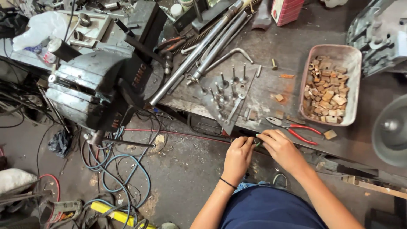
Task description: The person uses pliers to hold small rectangular metal pieces against a rotating bench grinder wheel, grinding them one by one. The person repeatedly picks up pieces from the workbench, grinds them, and places them back down.
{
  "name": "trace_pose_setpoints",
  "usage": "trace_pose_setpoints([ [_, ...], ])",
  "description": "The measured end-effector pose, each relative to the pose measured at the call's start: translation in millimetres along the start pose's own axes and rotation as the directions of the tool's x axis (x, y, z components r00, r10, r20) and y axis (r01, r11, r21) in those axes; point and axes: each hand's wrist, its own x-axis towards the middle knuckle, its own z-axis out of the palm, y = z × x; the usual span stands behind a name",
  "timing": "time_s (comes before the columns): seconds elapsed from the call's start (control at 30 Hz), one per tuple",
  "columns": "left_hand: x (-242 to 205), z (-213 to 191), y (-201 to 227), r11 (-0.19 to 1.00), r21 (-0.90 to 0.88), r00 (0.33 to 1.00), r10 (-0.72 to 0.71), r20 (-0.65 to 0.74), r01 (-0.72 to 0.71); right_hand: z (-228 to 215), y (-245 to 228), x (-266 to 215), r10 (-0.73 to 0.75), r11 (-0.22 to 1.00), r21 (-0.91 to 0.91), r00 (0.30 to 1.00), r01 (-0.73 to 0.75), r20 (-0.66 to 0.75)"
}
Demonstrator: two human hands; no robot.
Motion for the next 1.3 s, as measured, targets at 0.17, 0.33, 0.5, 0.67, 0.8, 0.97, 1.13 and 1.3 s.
trace_pose_setpoints([
  [0.17,13.7,-8.6,-26.5,0.989,0.147,0.992,-0.043,0.115,0.026,43.1,60.8,30.9,0.001,0.996,-0.089,0.999,0.004,0.048],
  [0.33,6.0,-18.4,-42.9,0.987,0.148,0.985,-0.079,0.152,0.056,65.9,102.0,80.3,-0.065,0.973,-0.209,0.982,0.102,0.177],
  [0.5,5.8,-20.7,-53.4,0.990,0.097,0.980,-0.117,0.161,0.103,77.5,98.3,97.2,-0.152,0.882,-0.387,0.940,0.269,0.305],
  [0.67,16.8,-28.8,-57.4,0.993,0.058,0.985,-0.106,0.134,0.099,43.5,88.6,99.1,0.028,0.865,-0.495,0.976,0.085,0.215],
  [0.8,21.6,-34.9,-51.4,0.992,-0.065,0.980,-0.092,0.178,0.105,5.4,94.1,111.7,0.597,0.740,-0.473,0.791,-0.478,0.135],
  [0.97,32.5,-38.3,-42.4,0.988,-0.121,0.985,-0.076,0.158,0.096,25.4,76.8,103.0,0.592,0.669,-0.546,0.806,-0.504,-0.018],
  [1.13,44.3,-47.6,-25.9,0.965,-0.196,0.978,-0.145,0.147,0.173,37.0,77.9,85.7,0.448,0.684,-0.588,0.885,-0.433,-0.131],
  [1.3,72.2,-62.6,8.0,0.860,-0.430,0.961,-0.260,0.094,0.275,23.7,10.2,75.9,0.758,0.312,0.933,0.639,-0.182,-0.129],
])
